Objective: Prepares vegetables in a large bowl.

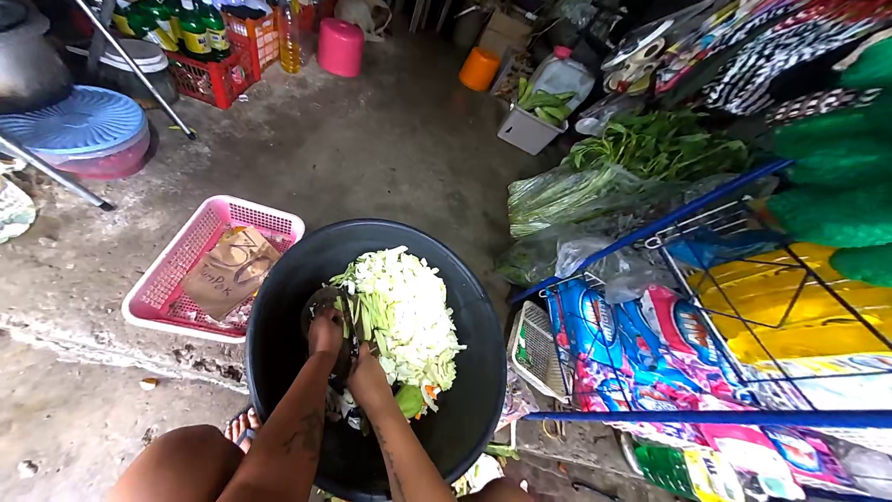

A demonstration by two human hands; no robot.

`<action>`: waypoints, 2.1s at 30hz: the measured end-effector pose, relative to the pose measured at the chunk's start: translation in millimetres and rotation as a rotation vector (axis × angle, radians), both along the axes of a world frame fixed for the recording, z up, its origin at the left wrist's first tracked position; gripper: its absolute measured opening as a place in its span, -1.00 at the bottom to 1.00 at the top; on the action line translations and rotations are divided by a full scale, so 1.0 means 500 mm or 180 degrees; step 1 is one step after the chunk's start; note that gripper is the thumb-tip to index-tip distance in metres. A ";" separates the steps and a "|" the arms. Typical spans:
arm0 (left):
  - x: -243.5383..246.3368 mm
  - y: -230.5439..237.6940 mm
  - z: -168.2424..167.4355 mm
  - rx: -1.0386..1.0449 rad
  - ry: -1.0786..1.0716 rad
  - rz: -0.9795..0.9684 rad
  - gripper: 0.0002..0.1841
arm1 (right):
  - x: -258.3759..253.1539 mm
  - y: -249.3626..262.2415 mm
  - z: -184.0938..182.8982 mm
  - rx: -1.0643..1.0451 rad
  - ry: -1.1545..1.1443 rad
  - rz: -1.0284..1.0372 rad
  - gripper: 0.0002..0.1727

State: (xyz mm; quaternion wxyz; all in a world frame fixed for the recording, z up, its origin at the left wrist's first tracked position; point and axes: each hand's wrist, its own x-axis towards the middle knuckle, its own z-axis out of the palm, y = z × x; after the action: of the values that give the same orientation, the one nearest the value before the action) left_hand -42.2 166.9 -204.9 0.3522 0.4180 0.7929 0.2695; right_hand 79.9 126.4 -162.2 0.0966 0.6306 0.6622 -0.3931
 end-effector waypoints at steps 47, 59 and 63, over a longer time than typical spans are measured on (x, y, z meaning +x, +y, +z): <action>0.002 -0.005 0.025 -0.0452 0.0152 -0.0101 -0.73 | 0.010 -0.021 0.009 -0.0143 -0.0252 0.0184 -0.43; 0.013 -0.003 0.028 -0.0377 0.0275 -0.0208 -0.70 | 0.127 -0.079 0.175 -0.1027 -0.0604 0.0431 -0.42; 0.037 0.021 0.015 0.0240 -0.0670 -0.0567 -0.63 | 0.213 -0.097 0.147 -0.0724 -0.0388 0.0057 -0.50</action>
State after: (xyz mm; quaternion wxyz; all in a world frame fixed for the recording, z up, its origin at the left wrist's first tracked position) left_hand -23.8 177.6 -197.5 0.4400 0.4691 0.7006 0.3090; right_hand 186.3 77.8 -88.8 0.2110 0.6323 0.6119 -0.4257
